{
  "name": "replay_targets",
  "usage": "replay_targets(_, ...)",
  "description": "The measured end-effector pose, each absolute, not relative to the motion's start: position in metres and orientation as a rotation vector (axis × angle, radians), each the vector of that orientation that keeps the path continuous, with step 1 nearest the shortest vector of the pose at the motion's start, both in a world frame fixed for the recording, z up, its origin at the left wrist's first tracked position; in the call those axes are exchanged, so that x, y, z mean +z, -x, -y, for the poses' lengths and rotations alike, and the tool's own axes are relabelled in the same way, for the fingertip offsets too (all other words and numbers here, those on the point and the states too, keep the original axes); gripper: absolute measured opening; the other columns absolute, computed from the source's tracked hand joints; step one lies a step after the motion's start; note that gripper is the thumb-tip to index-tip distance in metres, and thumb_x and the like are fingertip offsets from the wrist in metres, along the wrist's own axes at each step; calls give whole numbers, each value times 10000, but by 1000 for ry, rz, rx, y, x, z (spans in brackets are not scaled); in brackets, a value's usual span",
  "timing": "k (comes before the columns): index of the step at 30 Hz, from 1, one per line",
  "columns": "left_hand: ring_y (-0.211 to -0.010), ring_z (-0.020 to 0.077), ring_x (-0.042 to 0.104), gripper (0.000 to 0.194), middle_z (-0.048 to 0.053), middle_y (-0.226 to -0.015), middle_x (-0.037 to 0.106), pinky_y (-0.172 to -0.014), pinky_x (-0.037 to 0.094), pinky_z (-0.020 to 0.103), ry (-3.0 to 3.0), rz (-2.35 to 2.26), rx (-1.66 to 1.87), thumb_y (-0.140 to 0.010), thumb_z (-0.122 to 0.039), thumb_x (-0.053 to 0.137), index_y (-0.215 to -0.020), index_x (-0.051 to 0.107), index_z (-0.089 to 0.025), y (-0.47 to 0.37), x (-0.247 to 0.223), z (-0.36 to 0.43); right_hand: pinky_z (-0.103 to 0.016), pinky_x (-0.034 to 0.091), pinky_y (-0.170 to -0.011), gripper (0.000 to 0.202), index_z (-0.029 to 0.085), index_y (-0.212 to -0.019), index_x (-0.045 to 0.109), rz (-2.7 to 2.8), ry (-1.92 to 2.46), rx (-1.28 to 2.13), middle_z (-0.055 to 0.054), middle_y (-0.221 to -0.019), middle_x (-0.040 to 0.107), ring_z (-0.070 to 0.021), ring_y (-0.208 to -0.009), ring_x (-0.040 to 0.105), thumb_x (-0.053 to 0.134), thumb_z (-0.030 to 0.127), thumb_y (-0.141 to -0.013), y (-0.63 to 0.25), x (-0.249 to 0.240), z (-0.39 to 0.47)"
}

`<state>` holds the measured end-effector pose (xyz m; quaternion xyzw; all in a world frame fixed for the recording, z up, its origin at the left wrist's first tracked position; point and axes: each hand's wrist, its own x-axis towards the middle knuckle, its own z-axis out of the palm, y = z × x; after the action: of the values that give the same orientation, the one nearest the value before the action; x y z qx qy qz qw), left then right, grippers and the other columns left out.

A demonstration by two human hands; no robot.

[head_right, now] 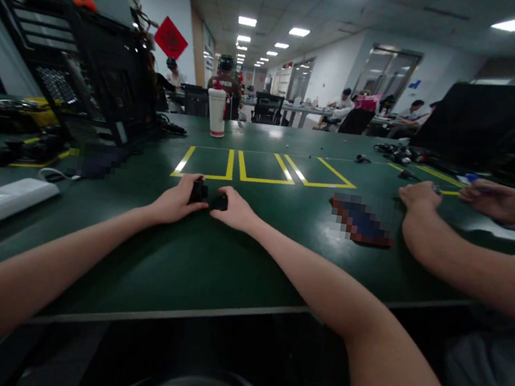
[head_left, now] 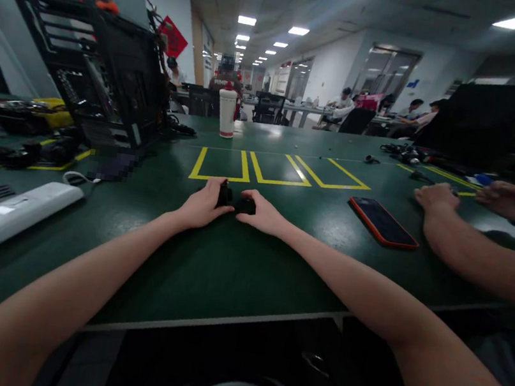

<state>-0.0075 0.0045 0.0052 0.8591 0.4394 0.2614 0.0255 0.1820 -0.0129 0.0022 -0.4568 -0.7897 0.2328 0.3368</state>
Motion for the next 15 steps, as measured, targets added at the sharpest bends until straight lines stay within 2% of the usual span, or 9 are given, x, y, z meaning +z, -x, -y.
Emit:
replay_targets(5, -1079, 295, 452, 694, 164, -1216, 400, -873, 389, 417, -2421, -1467, 597, -705, -553, 468, -1218, 261, -135, 29, 10, -18, -389, 386, -898, 431, 154, -1093, 441, 2106, 1254, 528, -88, -1111, 536, -191, -1047, 499, 578, 261, -699, -189, 0, 7)
replay_targets(15, -1080, 241, 450, 645, 113, -1218, 409, -922, 360, 377, -2358, -1358, 481, -717, -470, 487, -1234, 256, -163, 85, 18, 5, -409, 369, -940, 409, 170, -1113, 437, 2117, 1390, 448, -97, -1157, 519, -197, -1085, 487, 538, 291, -735, -256, 1, 3)
